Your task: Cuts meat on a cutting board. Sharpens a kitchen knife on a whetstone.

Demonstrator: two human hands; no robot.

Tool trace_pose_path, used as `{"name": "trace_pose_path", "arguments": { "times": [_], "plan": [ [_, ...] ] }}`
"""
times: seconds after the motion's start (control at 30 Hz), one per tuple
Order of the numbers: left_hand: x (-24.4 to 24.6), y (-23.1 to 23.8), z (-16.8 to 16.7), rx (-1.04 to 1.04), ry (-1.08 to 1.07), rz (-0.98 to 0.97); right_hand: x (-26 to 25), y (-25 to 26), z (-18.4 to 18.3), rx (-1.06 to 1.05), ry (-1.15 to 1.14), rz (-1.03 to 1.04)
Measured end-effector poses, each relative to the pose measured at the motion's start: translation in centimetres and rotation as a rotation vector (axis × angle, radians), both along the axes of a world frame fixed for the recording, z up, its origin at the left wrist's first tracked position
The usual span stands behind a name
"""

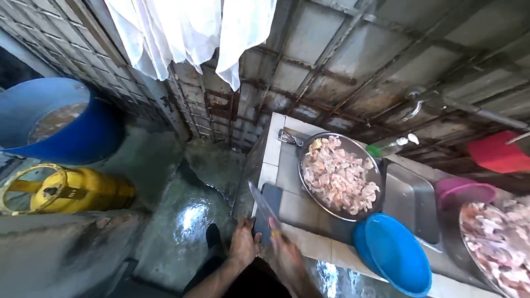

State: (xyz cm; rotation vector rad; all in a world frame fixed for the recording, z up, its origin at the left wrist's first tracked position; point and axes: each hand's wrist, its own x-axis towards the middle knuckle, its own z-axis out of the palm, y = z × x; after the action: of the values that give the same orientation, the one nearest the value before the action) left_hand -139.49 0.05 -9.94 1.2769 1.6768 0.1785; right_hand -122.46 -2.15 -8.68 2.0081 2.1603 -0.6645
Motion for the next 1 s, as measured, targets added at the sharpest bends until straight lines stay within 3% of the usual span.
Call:
{"name": "trace_pose_path", "arguments": {
  "times": [0.1, 0.3, 0.4, 0.5, 0.73, 0.8, 0.87, 0.9, 1.0],
  "plan": [
    [0.6, -0.4, 0.2, -0.014, 0.047, -0.009, -1.5, 2.2, -0.5, -0.033, -0.054, -0.013],
    [0.8, -0.1, 0.7, 0.007, 0.060, -0.027, 5.4, -9.0, 1.1, -0.162, -0.012, -0.075],
    [0.6, 0.0, 0.7, 0.012, 0.063, -0.059, 2.7, -3.9, 0.3, 0.020, -0.042, 0.000],
    [0.8, -0.3, 0.9, -0.002, 0.090, -0.065, -0.4, 3.3, -0.5, -0.038, -0.066, -0.006],
    [0.9, 0.7, 1.7, -0.058, 0.081, -0.075, 5.8, -8.3, 1.9, -0.163, 0.019, -0.089],
    [0.6, 0.5, 1.8, -0.062, 0.071, -0.086, 4.5, -6.3, 0.5, -0.094, 0.021, -0.046],
    [0.5, 1.1, 1.7, -0.043, 0.068, -0.090, 2.0, -0.6, -1.1, 0.052, 0.035, 0.012],
    [0.6, 0.9, 1.7, -0.046, 0.071, -0.092, 1.1, 1.5, -1.2, 0.011, 0.042, 0.021],
    [0.5, 0.6, 1.6, -0.049, 0.090, -0.096, 1.7, 0.9, -1.0, -0.036, 0.058, 0.022]
  ]
}}
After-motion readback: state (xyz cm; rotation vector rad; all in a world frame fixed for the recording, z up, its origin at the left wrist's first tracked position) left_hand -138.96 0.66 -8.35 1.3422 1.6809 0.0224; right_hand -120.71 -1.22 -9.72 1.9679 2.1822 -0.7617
